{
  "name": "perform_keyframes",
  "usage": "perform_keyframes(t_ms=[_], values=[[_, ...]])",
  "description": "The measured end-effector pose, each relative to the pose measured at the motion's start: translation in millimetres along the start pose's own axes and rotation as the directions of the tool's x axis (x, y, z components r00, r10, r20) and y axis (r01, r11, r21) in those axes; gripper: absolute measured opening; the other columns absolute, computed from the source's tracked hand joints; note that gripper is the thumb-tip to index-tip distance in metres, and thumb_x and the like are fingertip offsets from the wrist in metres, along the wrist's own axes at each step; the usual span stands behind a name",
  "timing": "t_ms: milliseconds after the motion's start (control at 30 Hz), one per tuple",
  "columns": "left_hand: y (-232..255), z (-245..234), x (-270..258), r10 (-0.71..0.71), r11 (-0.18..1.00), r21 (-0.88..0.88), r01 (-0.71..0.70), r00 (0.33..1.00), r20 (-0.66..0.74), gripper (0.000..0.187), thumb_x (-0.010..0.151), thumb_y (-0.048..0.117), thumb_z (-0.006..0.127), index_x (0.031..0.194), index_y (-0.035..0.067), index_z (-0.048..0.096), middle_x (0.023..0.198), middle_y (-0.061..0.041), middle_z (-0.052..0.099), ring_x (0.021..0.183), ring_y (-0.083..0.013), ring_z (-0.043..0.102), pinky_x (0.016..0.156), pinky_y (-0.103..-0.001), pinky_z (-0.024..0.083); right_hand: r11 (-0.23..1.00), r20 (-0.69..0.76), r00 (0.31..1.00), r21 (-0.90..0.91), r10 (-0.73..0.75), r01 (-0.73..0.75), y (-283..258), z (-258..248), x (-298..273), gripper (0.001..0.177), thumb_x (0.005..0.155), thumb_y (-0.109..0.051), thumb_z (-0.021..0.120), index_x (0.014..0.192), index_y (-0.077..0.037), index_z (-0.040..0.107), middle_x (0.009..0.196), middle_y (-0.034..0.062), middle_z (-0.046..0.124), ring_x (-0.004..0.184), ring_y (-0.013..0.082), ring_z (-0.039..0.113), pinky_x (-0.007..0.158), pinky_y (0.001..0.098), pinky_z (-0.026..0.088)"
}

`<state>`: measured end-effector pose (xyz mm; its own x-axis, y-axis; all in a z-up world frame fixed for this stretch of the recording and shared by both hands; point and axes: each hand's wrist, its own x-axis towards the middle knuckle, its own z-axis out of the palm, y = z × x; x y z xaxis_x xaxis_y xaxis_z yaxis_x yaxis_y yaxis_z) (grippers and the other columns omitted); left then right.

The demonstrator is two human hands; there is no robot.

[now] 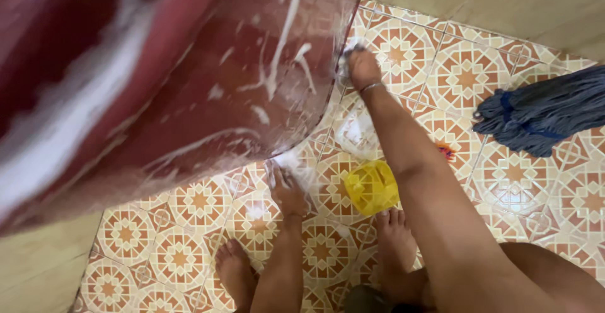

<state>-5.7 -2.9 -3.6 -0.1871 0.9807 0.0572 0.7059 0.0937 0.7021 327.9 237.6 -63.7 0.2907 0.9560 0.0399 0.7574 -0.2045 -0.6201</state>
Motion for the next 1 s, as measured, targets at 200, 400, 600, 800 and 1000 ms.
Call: perform_keyframes(t_ms=[200,400,600,800,1000], values=[[-21.8,4.7,6.2,-0.017,0.982,-0.186,0.010,0.999,-0.036,0.044,0.100,0.012,0.052,0.140,-0.005,0.056,0.145,-0.027,0.056,0.137,-0.0407,0.053,0.116,-0.043,0.041,0.729,0.109,0.935,-0.599,-0.336,0.332,-46.0,4.9,-68.4,0.015,0.086,-0.008,0.056,0.090,-0.006,0.070,0.089,0.0163,0.070,0.086,0.0338,0.067,0.074,0.0460,0.054],[-9.0,-22.0,3.6,-0.193,0.900,-0.396,0.181,0.981,0.010,0.047,0.094,0.002,0.047,0.140,-0.002,0.057,0.133,-0.024,0.066,0.120,-0.0372,0.063,0.103,-0.041,0.050,0.795,0.260,0.935,-0.501,-0.241,0.343,-64.5,1.5,-104.1,0.016,0.093,-0.010,0.057,0.091,-0.006,0.072,0.098,0.0184,0.072,0.093,0.0349,0.070,0.081,0.0420,0.058],[-31.3,-50.8,-4.9,-0.166,0.968,-0.225,0.108,0.951,-0.260,0.041,0.093,-0.002,0.050,0.132,-0.004,0.062,0.132,-0.026,0.066,0.121,-0.0418,0.064,0.103,-0.043,0.051,0.702,0.390,0.899,-0.583,-0.200,0.409,-111.1,-15.7,-152.4,0.016,0.086,-0.012,0.059,0.089,-0.009,0.074,0.095,0.0156,0.073,0.091,0.0328,0.071,0.078,0.0409,0.058],[-58.7,-73.7,-15.1,-0.286,0.947,-0.236,0.219,0.908,-0.306,0.041,0.091,0.002,0.051,0.130,-0.004,0.063,0.125,-0.027,0.067,0.116,-0.0436,0.065,0.099,-0.046,0.051,0.758,0.360,0.884,-0.473,-0.298,0.448,-114.1,11.4,-193.0,0.020,0.097,-0.012,0.057,0.083,-0.009,0.071,0.086,0.0167,0.072,0.085,0.0353,0.070,0.077,0.0449,0.057],[-49.5,-79.2,-13.8,-0.544,0.826,-0.325,0.460,0.803,-0.245,0.038,0.093,0.007,0.054,0.129,-0.001,0.065,0.103,-0.024,0.074,0.088,-0.0401,0.072,0.080,-0.046,0.055,0.909,0.119,0.952,-0.285,-0.283,0.306,-128.4,64.8,-234.1,0.010,0.086,-0.003,0.058,0.084,-0.001,0.068,0.082,0.0239,0.069,0.081,0.0400,0.068,0.075,0.0475,0.055]])
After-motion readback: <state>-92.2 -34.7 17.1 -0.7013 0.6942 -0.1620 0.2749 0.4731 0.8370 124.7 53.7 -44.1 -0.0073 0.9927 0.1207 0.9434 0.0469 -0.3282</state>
